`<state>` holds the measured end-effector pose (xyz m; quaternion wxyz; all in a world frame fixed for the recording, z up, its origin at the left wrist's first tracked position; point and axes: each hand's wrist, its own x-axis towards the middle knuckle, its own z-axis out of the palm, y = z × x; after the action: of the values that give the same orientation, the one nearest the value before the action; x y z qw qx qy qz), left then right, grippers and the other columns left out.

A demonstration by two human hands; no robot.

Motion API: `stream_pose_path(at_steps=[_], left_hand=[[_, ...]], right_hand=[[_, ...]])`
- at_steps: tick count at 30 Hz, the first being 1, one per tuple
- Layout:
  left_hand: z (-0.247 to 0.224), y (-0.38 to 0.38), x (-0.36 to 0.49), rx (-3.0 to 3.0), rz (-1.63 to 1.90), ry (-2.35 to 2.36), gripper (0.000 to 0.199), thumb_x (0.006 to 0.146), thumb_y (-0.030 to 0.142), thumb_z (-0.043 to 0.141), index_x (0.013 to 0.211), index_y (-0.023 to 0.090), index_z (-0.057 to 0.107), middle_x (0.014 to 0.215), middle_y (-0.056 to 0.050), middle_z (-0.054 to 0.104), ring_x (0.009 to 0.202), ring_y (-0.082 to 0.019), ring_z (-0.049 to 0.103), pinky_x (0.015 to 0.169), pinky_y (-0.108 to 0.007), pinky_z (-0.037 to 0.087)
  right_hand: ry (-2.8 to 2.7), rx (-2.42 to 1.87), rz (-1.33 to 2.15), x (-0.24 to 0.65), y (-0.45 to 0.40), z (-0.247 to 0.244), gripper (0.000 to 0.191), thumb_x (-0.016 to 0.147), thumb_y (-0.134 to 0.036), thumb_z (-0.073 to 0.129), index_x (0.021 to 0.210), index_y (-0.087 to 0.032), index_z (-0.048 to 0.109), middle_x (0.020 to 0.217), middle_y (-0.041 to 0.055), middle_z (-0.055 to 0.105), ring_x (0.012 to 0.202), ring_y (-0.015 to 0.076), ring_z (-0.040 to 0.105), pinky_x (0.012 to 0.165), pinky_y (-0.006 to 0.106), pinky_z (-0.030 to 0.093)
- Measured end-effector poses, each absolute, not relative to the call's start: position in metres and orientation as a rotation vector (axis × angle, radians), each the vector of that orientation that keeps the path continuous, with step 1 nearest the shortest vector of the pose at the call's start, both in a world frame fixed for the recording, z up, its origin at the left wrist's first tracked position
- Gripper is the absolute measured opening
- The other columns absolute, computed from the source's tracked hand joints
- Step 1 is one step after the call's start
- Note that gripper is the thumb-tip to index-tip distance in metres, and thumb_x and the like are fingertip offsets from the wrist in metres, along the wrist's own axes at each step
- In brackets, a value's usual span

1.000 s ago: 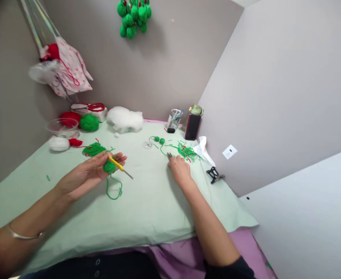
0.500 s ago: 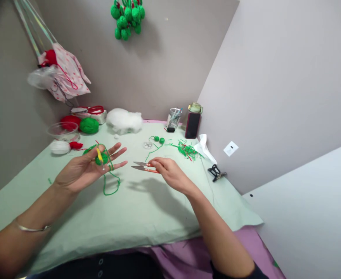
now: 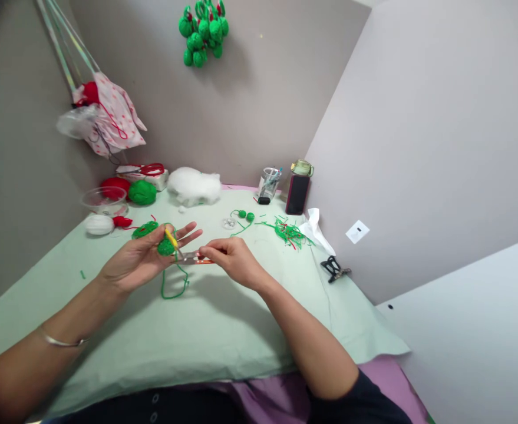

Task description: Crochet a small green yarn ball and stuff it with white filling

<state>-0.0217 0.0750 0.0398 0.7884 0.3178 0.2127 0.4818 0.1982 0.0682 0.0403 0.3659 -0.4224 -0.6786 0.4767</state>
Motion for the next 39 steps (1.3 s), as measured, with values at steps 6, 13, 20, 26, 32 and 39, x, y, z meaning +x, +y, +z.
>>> stream_pose_path(at_steps=[6, 13, 20, 26, 32, 39], left_hand=[[0.041, 0.082, -0.020, 0.654, 1.083, 0.487, 0.012, 0.090, 0.026, 0.075, 0.081, 0.018, 0.075, 0.127, -0.011, 0.075, 0.141, -0.034, 0.054, 0.113, -0.062, 0.048], [0.037, 0.088, -0.018, 0.643, 1.048, 0.467, 0.012, 0.092, 0.022, 0.072, 0.081, 0.018, 0.076, 0.124, -0.010, 0.077, 0.138, -0.033, 0.057, 0.114, -0.062, 0.046], [0.034, 0.093, -0.016, 0.645, 1.046, 0.445, 0.019, 0.098, 0.020, 0.064, 0.083, 0.016, 0.076, 0.124, -0.011, 0.076, 0.135, -0.031, 0.059, 0.114, -0.063, 0.046], [0.013, 0.102, -0.007, 0.591, 1.058, 0.506, 0.015, 0.096, 0.015, 0.065, 0.085, 0.017, 0.075, 0.097, -0.003, 0.079, 0.104, -0.020, 0.073, 0.110, -0.051, 0.053], [-0.019, 0.097, 0.016, 0.711, 0.927, 0.578, 0.008, 0.085, 0.019, 0.078, 0.084, 0.011, 0.076, 0.085, -0.008, 0.076, 0.079, -0.018, 0.071, 0.082, -0.034, 0.060], [-0.021, 0.086, 0.020, 0.938, 0.836, 0.662, 0.031, 0.071, 0.039, 0.090, 0.072, 0.013, 0.074, 0.084, -0.010, 0.077, 0.082, -0.019, 0.068, 0.081, -0.031, 0.051]], right_hand=[[-1.736, -1.063, 1.329, 0.202, 0.076, 0.035, 0.037, 0.079, -0.053, 0.076, 0.084, -0.016, 0.077, 0.072, -0.0007, 0.066, 0.068, 0.0121, 0.054, 0.066, 0.026, 0.045], [-1.731, -1.106, 1.340, 0.195, 0.079, 0.034, 0.042, 0.071, -0.052, 0.085, 0.088, -0.015, 0.077, 0.070, -0.0015, 0.063, 0.066, 0.0111, 0.048, 0.066, 0.027, 0.040], [-1.827, -1.059, 1.326, 0.201, 0.082, 0.028, 0.041, 0.077, -0.056, 0.080, 0.085, -0.016, 0.075, 0.068, -0.0022, 0.060, 0.065, 0.0109, 0.046, 0.063, 0.026, 0.040], [-1.966, -1.089, 1.073, 0.221, 0.090, 0.015, 0.065, 0.078, -0.054, 0.082, 0.132, -0.022, 0.065, 0.124, 0.0110, 0.067, 0.110, 0.0251, 0.062, 0.096, 0.041, 0.052], [-2.238, -0.903, 0.304, 0.206, 0.087, -0.006, 0.052, 0.101, -0.041, 0.057, 0.151, -0.030, 0.049, 0.148, 0.0135, 0.056, 0.136, 0.0264, 0.053, 0.114, 0.048, 0.046], [-1.905, -1.108, -0.020, 0.227, 0.101, -0.004, 0.037, 0.099, -0.021, 0.046, 0.128, -0.025, 0.069, 0.125, 0.0116, 0.073, 0.121, 0.0261, 0.062, 0.116, 0.051, 0.038]])
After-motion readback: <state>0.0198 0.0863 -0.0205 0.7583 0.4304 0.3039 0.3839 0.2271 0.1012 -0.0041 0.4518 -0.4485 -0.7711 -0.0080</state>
